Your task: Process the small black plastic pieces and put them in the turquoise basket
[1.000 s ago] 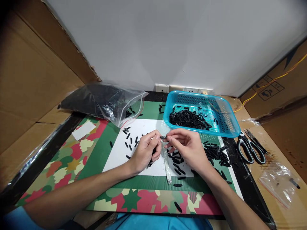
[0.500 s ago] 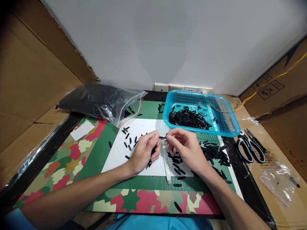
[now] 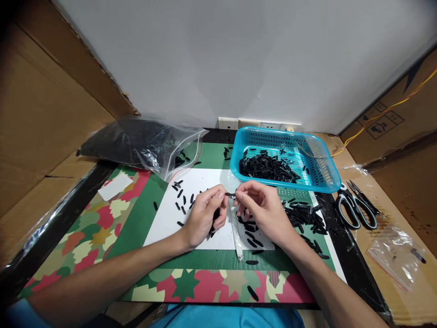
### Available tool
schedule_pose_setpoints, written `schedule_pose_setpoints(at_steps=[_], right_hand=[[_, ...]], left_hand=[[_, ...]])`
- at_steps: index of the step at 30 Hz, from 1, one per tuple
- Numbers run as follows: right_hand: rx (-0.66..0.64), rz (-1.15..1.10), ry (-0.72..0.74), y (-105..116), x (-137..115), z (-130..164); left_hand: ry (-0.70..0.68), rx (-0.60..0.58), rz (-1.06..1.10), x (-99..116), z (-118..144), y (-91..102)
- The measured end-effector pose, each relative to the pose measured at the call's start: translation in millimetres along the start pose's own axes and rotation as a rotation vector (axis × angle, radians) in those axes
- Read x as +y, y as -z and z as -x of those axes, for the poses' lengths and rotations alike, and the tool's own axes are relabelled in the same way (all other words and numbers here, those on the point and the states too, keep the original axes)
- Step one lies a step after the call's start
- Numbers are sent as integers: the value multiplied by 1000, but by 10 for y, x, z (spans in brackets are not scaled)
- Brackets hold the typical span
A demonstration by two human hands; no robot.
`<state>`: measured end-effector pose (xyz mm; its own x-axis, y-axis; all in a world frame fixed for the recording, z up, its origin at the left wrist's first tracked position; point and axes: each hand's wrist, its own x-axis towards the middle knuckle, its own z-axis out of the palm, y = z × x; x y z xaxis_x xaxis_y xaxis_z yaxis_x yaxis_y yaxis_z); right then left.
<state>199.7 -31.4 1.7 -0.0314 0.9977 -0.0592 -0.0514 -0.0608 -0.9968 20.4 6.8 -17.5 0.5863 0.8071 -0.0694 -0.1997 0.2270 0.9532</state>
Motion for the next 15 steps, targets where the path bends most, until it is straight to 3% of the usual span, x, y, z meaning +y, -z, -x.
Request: schedule_pose_setpoints(at_steps=[15], right_hand=[[-1, 48, 12, 6, 25, 10]], left_hand=[[11, 14, -36, -18, 8, 7]])
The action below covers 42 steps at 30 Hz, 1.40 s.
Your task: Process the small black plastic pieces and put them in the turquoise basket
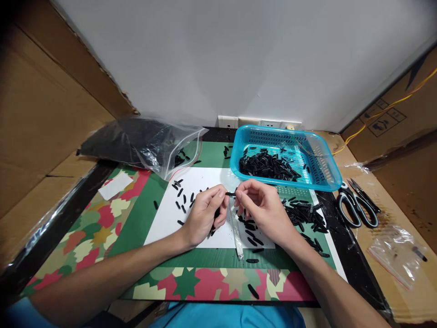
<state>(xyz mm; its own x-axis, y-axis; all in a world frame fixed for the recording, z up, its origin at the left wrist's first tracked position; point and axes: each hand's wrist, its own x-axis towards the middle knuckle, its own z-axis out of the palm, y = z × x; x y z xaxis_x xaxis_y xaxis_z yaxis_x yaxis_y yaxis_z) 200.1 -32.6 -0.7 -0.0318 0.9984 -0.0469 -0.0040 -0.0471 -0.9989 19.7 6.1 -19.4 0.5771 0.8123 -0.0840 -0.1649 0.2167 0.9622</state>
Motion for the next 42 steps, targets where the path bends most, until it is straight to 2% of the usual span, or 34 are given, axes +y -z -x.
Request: schedule_pose_setpoints(at_steps=[7, 16, 34, 42], right_hand=[[1, -46, -23, 8, -22, -24], [-60, -49, -32, 16, 33, -6], [-40, -154, -85, 25, 4, -45], [-91, -173, -123, 27, 18, -47]], left_hand=[[-18, 0, -7, -5, 1, 13], [-6, -17, -41, 5, -5, 6], [-14, -37, -70, 9, -4, 16], [-27, -43, -65, 31, -6, 8]])
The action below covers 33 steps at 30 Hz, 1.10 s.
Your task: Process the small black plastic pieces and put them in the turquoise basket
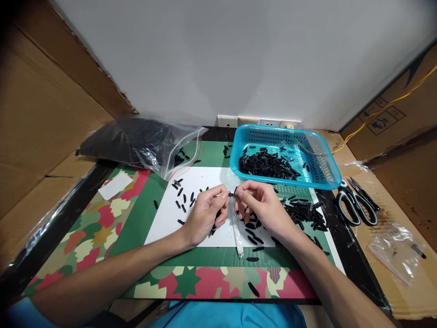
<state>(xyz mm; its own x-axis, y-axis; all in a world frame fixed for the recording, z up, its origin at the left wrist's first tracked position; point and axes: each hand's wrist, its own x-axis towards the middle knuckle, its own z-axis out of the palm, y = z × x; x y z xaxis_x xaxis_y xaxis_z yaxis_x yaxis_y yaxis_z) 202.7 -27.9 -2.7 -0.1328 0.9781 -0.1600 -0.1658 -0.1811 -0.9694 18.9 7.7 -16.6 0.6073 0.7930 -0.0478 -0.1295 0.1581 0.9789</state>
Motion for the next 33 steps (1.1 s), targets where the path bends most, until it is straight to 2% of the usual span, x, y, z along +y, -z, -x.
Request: schedule_pose_setpoints(at_steps=[17, 33], right_hand=[[-6, 61, 60, -4, -12, 16], [-5, 91, 53, -9, -37, 16]], left_hand=[[-7, 38, 30, -46, 2, -1], [-7, -39, -3, -5, 0, 13]])
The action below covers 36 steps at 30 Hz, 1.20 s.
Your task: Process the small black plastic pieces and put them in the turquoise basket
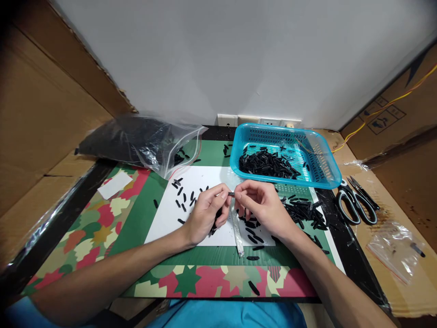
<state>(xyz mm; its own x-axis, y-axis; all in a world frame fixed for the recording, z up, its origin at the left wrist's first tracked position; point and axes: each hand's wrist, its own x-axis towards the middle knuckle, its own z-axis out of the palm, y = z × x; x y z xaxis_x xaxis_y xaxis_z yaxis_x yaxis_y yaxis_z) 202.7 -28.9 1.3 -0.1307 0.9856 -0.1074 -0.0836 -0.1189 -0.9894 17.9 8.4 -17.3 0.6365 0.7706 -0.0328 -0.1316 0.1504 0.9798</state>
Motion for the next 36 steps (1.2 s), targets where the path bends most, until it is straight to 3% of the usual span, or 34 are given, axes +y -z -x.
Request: schedule_pose_setpoints(at_steps=[19, 36], right_hand=[[117, 69, 100, -8, -37, 31], [181, 196, 168, -8, 10, 59]], left_hand=[[-1, -90, 81, 16, 6, 8], [14, -8, 98, -8, 2, -11]])
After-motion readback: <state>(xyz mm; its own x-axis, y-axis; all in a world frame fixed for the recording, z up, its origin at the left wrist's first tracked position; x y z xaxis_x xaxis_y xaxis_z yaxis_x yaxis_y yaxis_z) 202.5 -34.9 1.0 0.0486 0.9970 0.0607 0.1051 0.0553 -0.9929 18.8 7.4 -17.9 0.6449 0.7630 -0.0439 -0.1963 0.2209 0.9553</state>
